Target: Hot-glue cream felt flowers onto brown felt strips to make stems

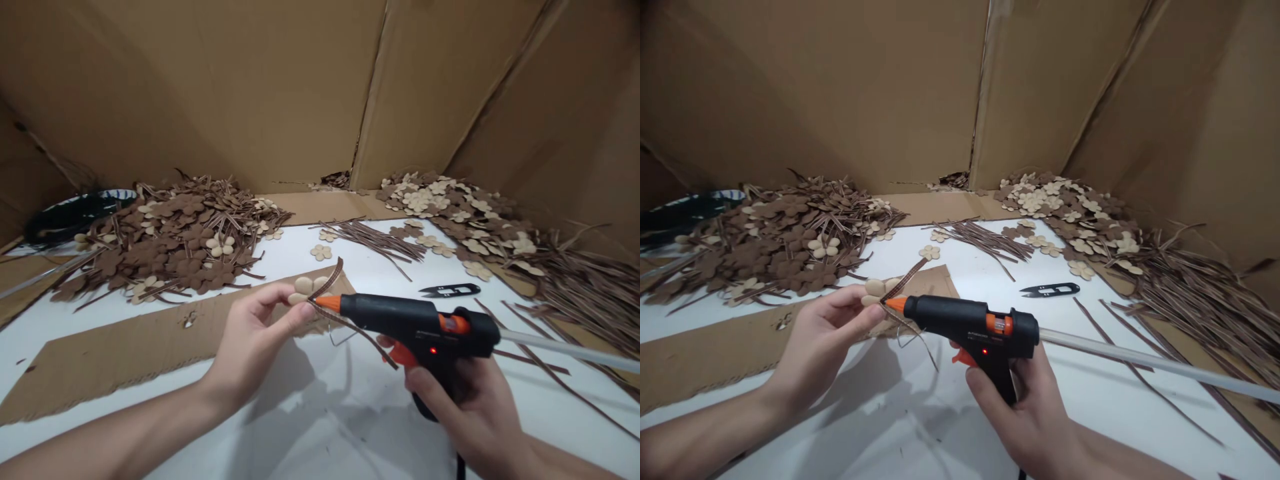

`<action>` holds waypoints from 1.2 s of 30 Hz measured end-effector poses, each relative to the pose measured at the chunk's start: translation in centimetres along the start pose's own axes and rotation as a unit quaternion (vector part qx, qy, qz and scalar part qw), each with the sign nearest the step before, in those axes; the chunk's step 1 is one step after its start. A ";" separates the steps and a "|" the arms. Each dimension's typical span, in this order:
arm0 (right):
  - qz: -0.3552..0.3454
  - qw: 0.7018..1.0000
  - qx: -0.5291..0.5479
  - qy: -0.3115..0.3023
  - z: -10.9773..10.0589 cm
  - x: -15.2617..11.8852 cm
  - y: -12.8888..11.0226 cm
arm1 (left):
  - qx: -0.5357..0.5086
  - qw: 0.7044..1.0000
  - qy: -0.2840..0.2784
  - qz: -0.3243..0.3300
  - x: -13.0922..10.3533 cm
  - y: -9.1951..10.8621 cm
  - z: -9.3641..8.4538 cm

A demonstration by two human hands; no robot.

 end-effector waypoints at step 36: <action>0.052 0.982 -0.134 0.122 -1.4 0.4 -1.9 | 0.021 0.999 0.019 -0.032 0.4 -0.7 -0.2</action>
Point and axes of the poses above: each hand's wrist, its own x-axis towards the middle knuckle, its own z-axis out of the palm, y = z × x, the point moved 4 cm from there along x, towards the middle knuckle, and after that the axes turned 9 degrees about x, right-handed, at the moved point
